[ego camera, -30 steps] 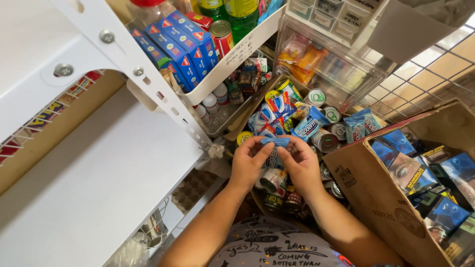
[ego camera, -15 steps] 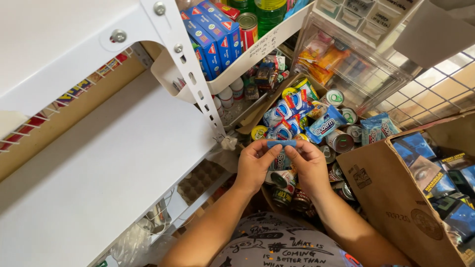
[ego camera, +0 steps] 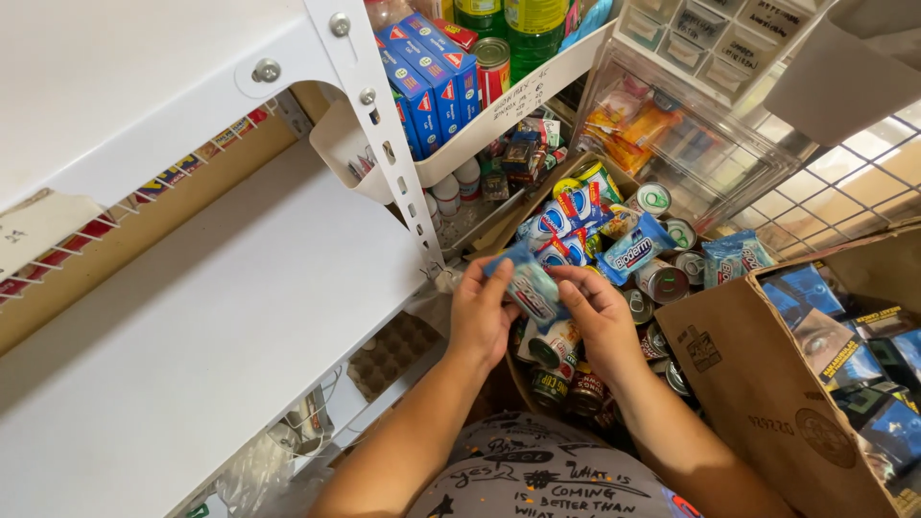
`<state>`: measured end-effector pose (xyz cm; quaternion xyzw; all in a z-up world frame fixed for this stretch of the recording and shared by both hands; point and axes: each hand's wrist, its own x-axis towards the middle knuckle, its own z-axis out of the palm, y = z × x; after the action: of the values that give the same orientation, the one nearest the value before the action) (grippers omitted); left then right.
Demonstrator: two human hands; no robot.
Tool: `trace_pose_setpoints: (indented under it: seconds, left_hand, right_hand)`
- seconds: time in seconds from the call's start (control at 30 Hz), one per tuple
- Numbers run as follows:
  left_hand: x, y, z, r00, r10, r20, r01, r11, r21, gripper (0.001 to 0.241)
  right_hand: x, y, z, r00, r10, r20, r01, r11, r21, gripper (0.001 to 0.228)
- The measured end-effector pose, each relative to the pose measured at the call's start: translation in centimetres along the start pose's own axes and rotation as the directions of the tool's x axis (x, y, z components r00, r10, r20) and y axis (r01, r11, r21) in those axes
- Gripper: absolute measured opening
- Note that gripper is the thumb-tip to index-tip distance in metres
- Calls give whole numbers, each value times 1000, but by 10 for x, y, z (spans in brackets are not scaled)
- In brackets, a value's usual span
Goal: Stocking bars of soap on a metal shelf in a grocery store.
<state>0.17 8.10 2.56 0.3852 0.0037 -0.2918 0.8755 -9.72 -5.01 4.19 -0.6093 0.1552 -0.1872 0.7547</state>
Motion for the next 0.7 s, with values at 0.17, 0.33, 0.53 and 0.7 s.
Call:
trace_pose_setpoints:
  seconds: [0.17, 0.33, 0.53, 0.7]
  left_hand:
    - [8, 1, -4, 992, 50, -117, -70, 984, -165, 23]
    - [2, 3, 7, 995, 15, -98, -33, 982, -187, 25]
    - [7, -6, 1, 993, -7, -115, -9, 990, -137, 23]
    - [6, -9, 5, 995, -19, -100, 5, 990, -139, 19]
  right_hand:
    - [5, 37, -25, 985, 174, 17, -173, 954, 246, 27]
    - [7, 46, -38, 995, 79, -60, -60, 960, 275, 17]
    - [3, 34, -38, 998, 12, -61, 5, 963, 270, 10]
    - [1, 29, -35, 998, -26, -63, 47, 931, 362, 5]
